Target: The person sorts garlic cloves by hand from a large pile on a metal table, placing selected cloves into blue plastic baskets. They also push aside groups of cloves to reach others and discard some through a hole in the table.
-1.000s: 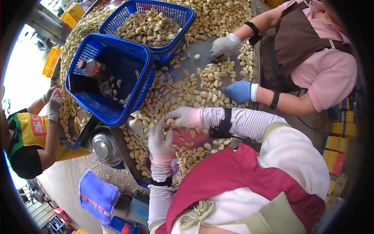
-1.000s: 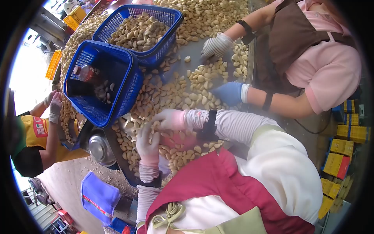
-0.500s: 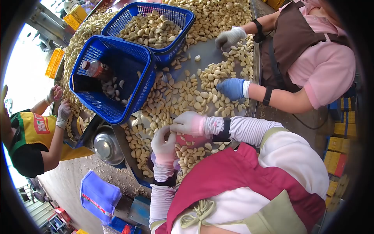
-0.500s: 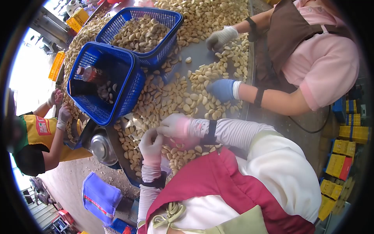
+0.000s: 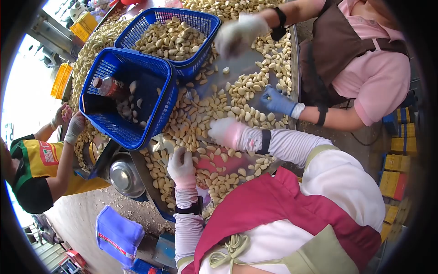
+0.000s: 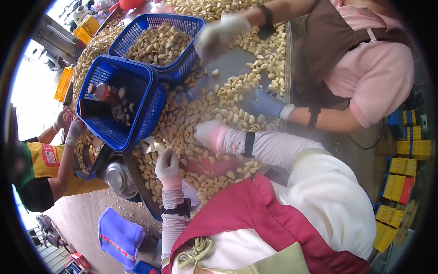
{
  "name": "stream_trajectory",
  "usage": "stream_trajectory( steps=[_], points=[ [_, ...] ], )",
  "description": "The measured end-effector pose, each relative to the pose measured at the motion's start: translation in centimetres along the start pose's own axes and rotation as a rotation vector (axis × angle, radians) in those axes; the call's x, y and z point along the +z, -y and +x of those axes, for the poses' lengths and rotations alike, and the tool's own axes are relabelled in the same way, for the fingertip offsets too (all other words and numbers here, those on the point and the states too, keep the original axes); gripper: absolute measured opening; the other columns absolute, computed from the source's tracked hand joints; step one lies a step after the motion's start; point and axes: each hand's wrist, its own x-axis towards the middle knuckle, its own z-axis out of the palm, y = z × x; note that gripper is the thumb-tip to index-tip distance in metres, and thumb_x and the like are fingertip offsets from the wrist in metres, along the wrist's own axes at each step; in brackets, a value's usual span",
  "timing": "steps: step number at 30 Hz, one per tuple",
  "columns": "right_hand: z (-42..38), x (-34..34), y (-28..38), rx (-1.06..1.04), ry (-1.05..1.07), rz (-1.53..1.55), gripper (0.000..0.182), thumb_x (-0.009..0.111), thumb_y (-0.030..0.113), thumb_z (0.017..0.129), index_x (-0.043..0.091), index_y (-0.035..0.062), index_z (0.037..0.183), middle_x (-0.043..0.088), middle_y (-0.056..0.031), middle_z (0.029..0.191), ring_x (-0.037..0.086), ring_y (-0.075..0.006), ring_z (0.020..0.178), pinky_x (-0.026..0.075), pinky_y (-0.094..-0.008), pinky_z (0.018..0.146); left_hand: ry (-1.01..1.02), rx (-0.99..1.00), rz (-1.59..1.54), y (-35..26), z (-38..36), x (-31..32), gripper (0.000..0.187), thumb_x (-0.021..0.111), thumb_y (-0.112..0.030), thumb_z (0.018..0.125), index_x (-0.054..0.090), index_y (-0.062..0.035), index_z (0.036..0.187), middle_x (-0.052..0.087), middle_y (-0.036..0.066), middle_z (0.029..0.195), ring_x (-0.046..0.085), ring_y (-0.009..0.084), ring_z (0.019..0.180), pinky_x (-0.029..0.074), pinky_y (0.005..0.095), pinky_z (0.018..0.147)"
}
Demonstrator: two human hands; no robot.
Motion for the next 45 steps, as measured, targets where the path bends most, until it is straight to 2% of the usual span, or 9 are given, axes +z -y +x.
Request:
stream_trajectory(
  steps=[10,14,20,27,30,33,38,42,45],
  points=[
    [-0.5,-1.5,-3.1,0.183,-0.135,0.925,0.013,0.066,0.014,0.079,0.067,0.0071,0.089,0.07,-0.0122,0.084,0.07,-0.0333,0.082,0.055,-0.0427,0.07,0.103,0.404,0.47,-1.5,4.6,4.1,0.016,0.07,-0.028,0.084,0.073,-0.0136,0.091,0.065,0.01,0.084,0.063,0.0334,0.084,0.05,0.0451,0.07],
    [-0.1,0.1,-0.4,-0.038,-0.109,-0.002,0.015,0.062,0.01,0.085,0.07,0.0072,0.097,0.07,-0.0136,0.096,0.072,-0.0322,0.09,0.058,-0.0448,0.075,0.193,0.381,0.719,-2.4,5.3,4.9,0.017,0.072,-0.027,0.08,0.075,-0.0128,0.09,0.067,0.011,0.087,0.064,0.033,0.087,0.051,0.0453,0.075],
    [0.2,-0.1,-1.4,0.049,0.045,0.104,0.02,0.065,0.013,0.083,0.07,0.0046,0.101,0.071,-0.0119,0.092,0.072,-0.029,0.086,0.058,-0.0414,0.073,0.068,0.255,0.405,-1.1,4.6,4.2,0.015,0.072,-0.019,0.077,0.076,-0.0086,0.087,0.069,0.013,0.091,0.065,0.0337,0.088,0.052,0.0436,0.076],
    [-0.5,-2.4,0.3,0.28,0.043,1.952,0.017,0.072,0.022,0.092,0.066,0.0059,0.096,0.062,0.0006,0.072,0.059,-0.0073,0.061,0.049,-0.0226,0.052,-0.022,0.183,-0.138,-4.8,2.2,3.6,0.014,0.07,-0.014,0.088,0.073,-0.0019,0.094,0.067,0.012,0.09,0.063,0.025,0.08,0.051,0.0358,0.075],
    [-0.3,-9.4,2.4,-0.134,-0.485,1.784,0.008,0.073,0.003,0.089,0.068,0.0055,0.095,0.068,-0.0013,0.079,0.061,-0.007,0.06,0.053,-0.0228,0.053,-0.344,0.146,-0.135,-0.4,2.5,2.7,0.013,0.065,-0.006,0.09,0.071,0.0025,0.099,0.067,0.012,0.093,0.064,0.0259,0.085,0.052,0.0347,0.077],
    [1.9,-16.1,-0.6,-0.602,-1.572,0.453,0.018,0.072,-0.004,0.087,0.069,0.0023,0.103,0.07,-0.0081,0.098,0.068,-0.0197,0.087,0.059,-0.0309,0.075,-0.285,0.075,0.238,2.6,2.6,-0.2,0.023,0.067,-0.008,0.089,0.072,-0.0005,0.11,0.066,0.017,0.104,0.065,0.0343,0.093,0.054,0.0427,0.086],
    [5.2,-14.3,-1.5,-0.161,-1.542,-0.453,0.012,0.071,0.019,0.08,0.067,0.0099,0.087,0.064,-0.0046,0.09,0.065,-0.024,0.08,0.054,-0.0348,0.067,-0.213,0.146,0.495,4.6,2.4,-1.1,0.031,0.074,-0.019,0.083,0.072,-0.0056,0.11,0.061,0.016,0.115,0.062,0.0326,0.1,0.052,0.0429,0.089],
    [4.0,-3.2,-0.1,-0.288,-0.587,-0.165,0.009,0.067,0.015,0.08,0.072,0.0098,0.086,0.066,-0.0079,0.097,0.069,-0.0256,0.093,0.058,-0.0373,0.078,-0.224,-0.079,0.277,4.0,2.7,0.0,0.033,0.075,-0.014,0.08,0.073,-0.0056,0.111,0.061,0.017,0.117,0.061,0.0343,0.106,0.052,0.0444,0.092],
    [3.3,-2.1,0.7,-0.16,-0.168,-0.171,0.02,0.068,0.01,0.083,0.074,0.0054,0.102,0.068,-0.0105,0.111,0.069,-0.0284,0.104,0.057,-0.0376,0.088,-0.046,0.292,0.262,2.6,4.3,1.2,0.037,0.074,-0.02,0.08,0.071,-0.0096,0.115,0.058,0.019,0.131,0.058,0.0368,0.113,0.049,0.0464,0.096]
  ],
)
